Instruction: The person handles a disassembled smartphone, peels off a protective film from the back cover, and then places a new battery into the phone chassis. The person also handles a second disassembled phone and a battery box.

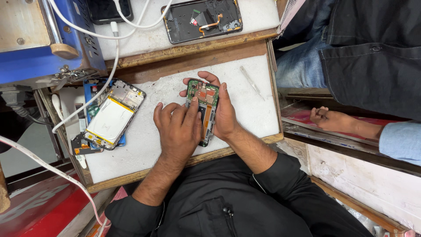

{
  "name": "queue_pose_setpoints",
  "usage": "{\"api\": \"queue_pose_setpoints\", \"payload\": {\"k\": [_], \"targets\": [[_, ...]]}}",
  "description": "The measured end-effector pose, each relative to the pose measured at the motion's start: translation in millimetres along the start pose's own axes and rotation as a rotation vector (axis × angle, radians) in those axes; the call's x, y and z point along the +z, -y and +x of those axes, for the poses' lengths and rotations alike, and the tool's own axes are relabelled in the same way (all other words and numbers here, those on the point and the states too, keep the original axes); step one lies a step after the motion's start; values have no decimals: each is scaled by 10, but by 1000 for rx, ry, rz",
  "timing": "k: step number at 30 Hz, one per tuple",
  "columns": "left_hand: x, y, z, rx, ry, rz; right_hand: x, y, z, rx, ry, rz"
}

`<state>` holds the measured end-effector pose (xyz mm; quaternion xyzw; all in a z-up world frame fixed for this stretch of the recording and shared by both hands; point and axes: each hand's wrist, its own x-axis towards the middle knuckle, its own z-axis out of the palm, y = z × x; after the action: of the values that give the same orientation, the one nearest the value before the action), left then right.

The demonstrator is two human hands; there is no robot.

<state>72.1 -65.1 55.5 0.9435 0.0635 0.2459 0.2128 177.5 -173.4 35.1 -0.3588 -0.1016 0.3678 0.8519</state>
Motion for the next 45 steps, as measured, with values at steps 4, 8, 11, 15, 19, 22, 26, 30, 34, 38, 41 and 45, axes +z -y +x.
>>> {"api": "queue_pose_setpoints", "payload": {"k": [4, 8, 11, 15, 19, 22, 26, 30, 34, 38, 41, 45], "targets": [[-8, -6, 7, 9, 34, 18, -9, -10, -19, -6, 4, -49], [-27, 12, 12, 38, 50, 31, -12, -15, -32, -7, 7, -80], [-47, 21, 52, 43, 45, 31, 1, -16, -14, -6, 0, -58], [-72, -19, 87, 38, 29, 9, -23, -24, -6, -14, -8, -79], [-160, 19, 81, 32, 51, -27, -7, -23, -6, -2, -34, -115], [-295, 67, -30, 11, 12, -85, 30, -6, 44, 32, -67, -75], [-409, 49, -345, -21, 50, -51, -1, 8, 62, 82, -178, 121], [-376, 32, -537, -7, 130, -22, -4, 39, 108, 77, -166, 180], [-321, 54, -625, -17, 155, 19, -5, 11, 89, 75, -170, 149], [-280, 54, -564, -13, 173, 42, -10, 19, 73, 90, -149, 145], [-260, 54, -462, -22, 169, 78, 15, 29, 85, 98, -131, 115], [-226, 55, -352, -31, 177, 111, 24, -6, 68, 113, -122, 141]]}}
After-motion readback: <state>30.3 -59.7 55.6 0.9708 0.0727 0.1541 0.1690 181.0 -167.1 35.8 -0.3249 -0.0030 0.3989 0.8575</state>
